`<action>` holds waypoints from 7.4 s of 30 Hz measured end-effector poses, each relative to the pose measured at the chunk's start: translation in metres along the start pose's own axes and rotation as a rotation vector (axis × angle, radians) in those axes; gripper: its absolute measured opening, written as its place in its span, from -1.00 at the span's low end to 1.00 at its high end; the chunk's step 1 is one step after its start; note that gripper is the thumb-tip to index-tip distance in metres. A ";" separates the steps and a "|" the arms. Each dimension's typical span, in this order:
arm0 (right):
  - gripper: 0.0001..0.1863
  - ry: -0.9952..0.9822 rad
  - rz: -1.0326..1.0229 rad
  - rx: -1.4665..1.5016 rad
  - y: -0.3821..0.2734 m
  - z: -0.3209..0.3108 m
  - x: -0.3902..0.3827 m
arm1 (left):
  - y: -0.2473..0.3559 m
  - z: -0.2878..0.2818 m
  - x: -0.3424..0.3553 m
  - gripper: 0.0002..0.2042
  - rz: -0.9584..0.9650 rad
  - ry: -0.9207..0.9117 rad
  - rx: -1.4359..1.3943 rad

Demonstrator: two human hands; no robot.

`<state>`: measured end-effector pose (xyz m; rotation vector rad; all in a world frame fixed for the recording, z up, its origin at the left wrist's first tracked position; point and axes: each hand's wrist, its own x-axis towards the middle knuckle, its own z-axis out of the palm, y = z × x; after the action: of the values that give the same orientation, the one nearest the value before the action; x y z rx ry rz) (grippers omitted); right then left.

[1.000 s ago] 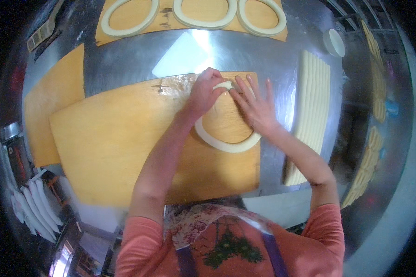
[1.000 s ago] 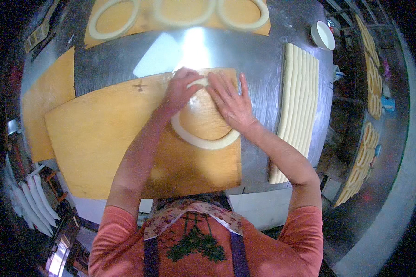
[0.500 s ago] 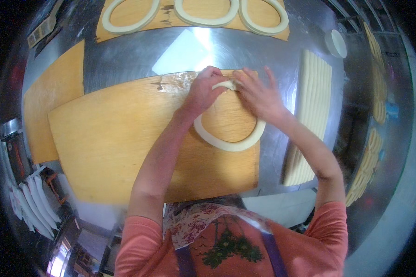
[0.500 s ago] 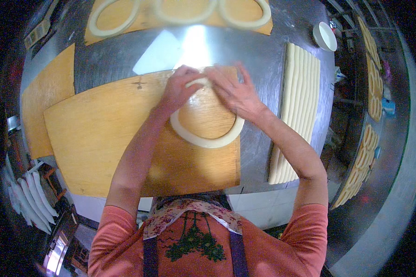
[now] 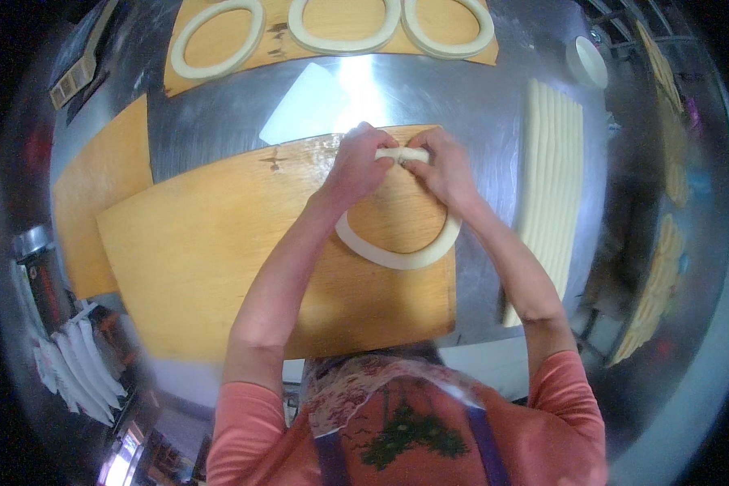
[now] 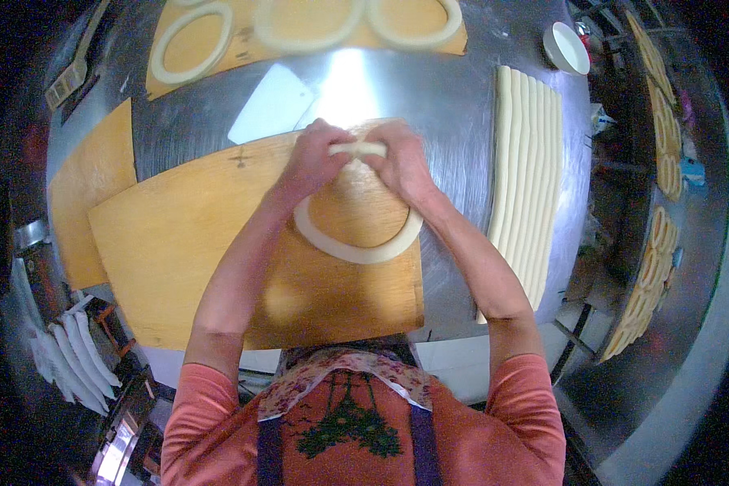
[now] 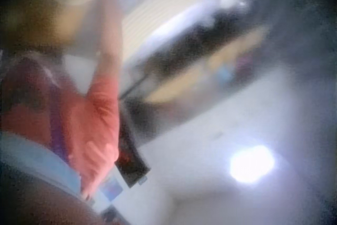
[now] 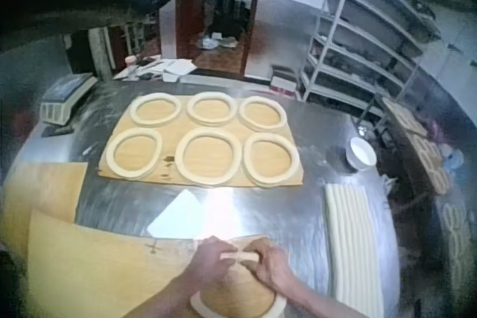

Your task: The person shapes long strips of dough into circular rings on a wooden board. They briefly clean a metal counter with a scraper and a brush, then return to forming more dough rings by hand.

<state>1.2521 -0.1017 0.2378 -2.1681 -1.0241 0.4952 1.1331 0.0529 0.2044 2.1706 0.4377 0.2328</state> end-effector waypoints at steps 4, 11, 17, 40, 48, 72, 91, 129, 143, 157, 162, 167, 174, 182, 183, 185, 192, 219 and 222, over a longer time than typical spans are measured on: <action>-0.73 0.008 0.009 0.020 0.002 -0.001 0.002 | 0.005 -0.001 -0.003 -0.75 -0.075 -0.002 -0.185; -0.73 -0.255 -0.031 0.082 0.013 -0.016 0.013 | 0.002 -0.012 0.005 -0.76 0.020 -0.118 -0.070; -0.76 -0.213 -0.082 0.022 0.011 -0.012 0.013 | -0.010 -0.012 0.010 -0.83 -0.063 -0.208 -0.223; -0.78 -0.178 -0.206 -0.087 0.020 -0.001 0.010 | -0.013 -0.011 0.009 -0.79 0.181 -0.222 -0.011; -0.81 -0.187 -0.250 -0.171 0.021 0.005 0.008 | -0.011 -0.009 0.009 -0.77 0.247 -0.272 0.158; -0.73 -0.263 -0.094 -0.136 0.006 0.000 0.017 | -0.009 -0.013 0.003 -0.72 0.232 -0.177 -0.010; -0.65 0.025 -0.081 -0.078 -0.001 -0.021 -0.006 | 0.010 -0.020 -0.031 -0.59 0.056 0.026 0.106; -0.61 0.327 0.170 -0.143 -0.003 -0.011 -0.035 | 0.016 -0.016 -0.022 -0.58 0.008 0.292 0.335; -0.61 0.260 -0.031 -0.105 0.012 0.013 0.012 | 0.013 0.000 0.012 -0.48 0.170 0.233 0.170; -0.47 0.360 0.188 0.076 0.014 -0.006 -0.042 | 0.011 0.004 -0.058 -0.47 -0.077 0.352 0.166; -0.39 -0.125 -0.206 -0.255 -0.011 -0.040 -0.105 | 0.029 -0.001 -0.113 -0.55 0.295 0.013 0.172; -0.41 -0.332 -0.512 -0.587 0.021 -0.036 -0.132 | 0.017 0.011 -0.133 -0.58 0.504 -0.230 0.323; -0.36 -0.123 -0.202 -0.289 0.006 -0.046 -0.128 | 0.035 -0.008 -0.122 -0.52 0.414 -0.102 0.213; -0.35 0.130 0.323 -0.088 -0.012 -0.027 -0.078 | 0.018 -0.009 -0.041 -0.61 -0.019 0.376 0.171; -0.36 0.137 0.306 -0.079 -0.009 -0.024 -0.076 | 0.008 -0.005 -0.039 -0.61 -0.025 0.323 0.172; -0.41 0.162 0.285 -0.063 -0.005 -0.020 -0.077 | 0.006 -0.006 -0.039 -0.59 -0.062 0.318 0.160; -0.51 0.286 0.126 -0.115 -0.009 -0.020 -0.044 | 0.015 -0.013 -0.016 -0.55 0.088 0.368 0.295; -0.54 0.156 -0.154 0.030 0.051 0.019 0.022 | 0.002 -0.002 0.020 -0.73 0.231 0.142 0.264; -0.58 0.197 -0.192 0.043 0.032 -0.016 0.014 | 0.000 -0.003 0.016 -0.63 0.207 0.142 0.270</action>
<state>1.2862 -0.1122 0.2253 -2.0099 -1.0870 0.2071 1.1464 0.0613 0.2065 2.4770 0.3387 0.4674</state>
